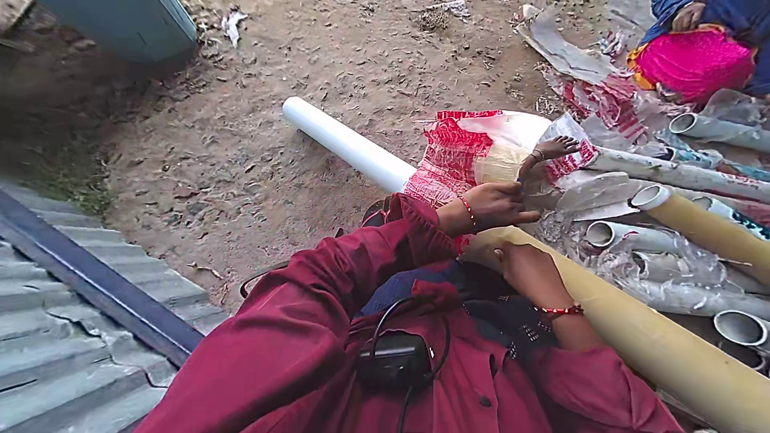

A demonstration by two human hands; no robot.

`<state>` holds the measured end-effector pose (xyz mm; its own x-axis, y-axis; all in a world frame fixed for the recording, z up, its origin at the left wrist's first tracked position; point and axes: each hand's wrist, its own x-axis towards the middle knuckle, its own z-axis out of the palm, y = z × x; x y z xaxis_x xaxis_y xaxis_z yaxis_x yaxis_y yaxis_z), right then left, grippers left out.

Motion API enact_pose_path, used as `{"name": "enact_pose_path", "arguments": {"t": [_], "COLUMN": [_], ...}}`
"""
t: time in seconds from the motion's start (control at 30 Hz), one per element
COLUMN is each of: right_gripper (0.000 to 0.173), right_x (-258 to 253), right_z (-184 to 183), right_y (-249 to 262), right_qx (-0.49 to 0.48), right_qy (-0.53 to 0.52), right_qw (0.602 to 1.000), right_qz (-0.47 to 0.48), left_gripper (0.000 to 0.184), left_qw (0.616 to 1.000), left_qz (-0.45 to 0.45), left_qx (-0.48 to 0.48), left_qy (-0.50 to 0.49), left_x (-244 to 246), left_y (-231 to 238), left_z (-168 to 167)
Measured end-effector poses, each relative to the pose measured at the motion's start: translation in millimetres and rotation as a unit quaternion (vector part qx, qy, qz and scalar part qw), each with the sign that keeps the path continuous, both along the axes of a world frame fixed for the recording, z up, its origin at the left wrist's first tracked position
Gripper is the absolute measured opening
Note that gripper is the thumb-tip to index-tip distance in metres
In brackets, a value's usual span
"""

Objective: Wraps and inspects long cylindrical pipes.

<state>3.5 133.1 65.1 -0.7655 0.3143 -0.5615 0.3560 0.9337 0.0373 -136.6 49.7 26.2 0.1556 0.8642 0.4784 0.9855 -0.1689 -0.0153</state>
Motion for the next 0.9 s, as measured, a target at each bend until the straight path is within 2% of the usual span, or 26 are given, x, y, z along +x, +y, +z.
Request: {"name": "enact_pose_path", "arguments": {"t": [0.2,0.43,0.5,0.57,0.6,0.63,0.67,0.7,0.73,0.77,0.8,0.87,0.9], "right_gripper": [0.033,0.032,0.033,0.034,0.034,0.034,0.033,0.033,0.033,0.033,0.033,0.032,0.031], "right_x": [2,-5,-6,-7,-7,-6,-5,-3,0,2,5,8,9], "right_z": [2,2,2,2,1,0,-2,-3,-4,-5,-6,-5,-5], "right_y": [6,1,2,1,2,3,4,4,3,1,-2,-7,-8], "right_qx": [-0.003,0.026,0.025,0.018,0.007,-0.007,-0.02,-0.031,-0.039,-0.046,-0.053,-0.069,-0.078], "right_qy": [-0.017,-0.029,-0.03,-0.035,-0.033,-0.026,-0.018,-0.01,0.0,0.01,0.017,0.019,0.02], "right_qw": [1.0,0.999,0.999,0.999,0.999,0.999,0.999,0.998,0.997,0.995,0.992,0.987,0.985], "right_qz": [-0.005,-0.005,-0.007,-0.016,-0.023,-0.032,-0.042,-0.056,-0.073,-0.092,-0.111,-0.145,-0.154], "left_gripper": [0.034,0.04,0.043,0.055,0.06,0.055,0.043,0.042,0.059,0.076,0.086,0.086,0.083], "left_qw": [0.995,0.985,0.992,0.992,0.98,0.948,0.889,0.806,0.707,0.589,0.465,0.238,0.153], "left_qz": [0.0,0.015,0.006,0.014,0.052,0.109,0.18,0.262,0.344,0.41,0.442,0.413,0.38], "left_qx": [-0.072,-0.14,-0.086,0.038,0.104,0.186,0.274,0.335,0.348,0.318,0.28,0.256,0.261], "left_qy": [-0.072,-0.102,-0.091,-0.117,-0.163,-0.235,-0.319,-0.412,-0.511,-0.619,-0.714,-0.841,-0.874], "left_x": [-6,-8,-11,-13,-10,-3,9,26,44,59,67,70,67], "left_y": [6,26,24,8,-5,-18,-31,-43,-54,-65,-72,-74,-71], "left_z": [4,3,-5,-18,-23,-30,-38,-47,-54,-58,-62,-69,-70]}}
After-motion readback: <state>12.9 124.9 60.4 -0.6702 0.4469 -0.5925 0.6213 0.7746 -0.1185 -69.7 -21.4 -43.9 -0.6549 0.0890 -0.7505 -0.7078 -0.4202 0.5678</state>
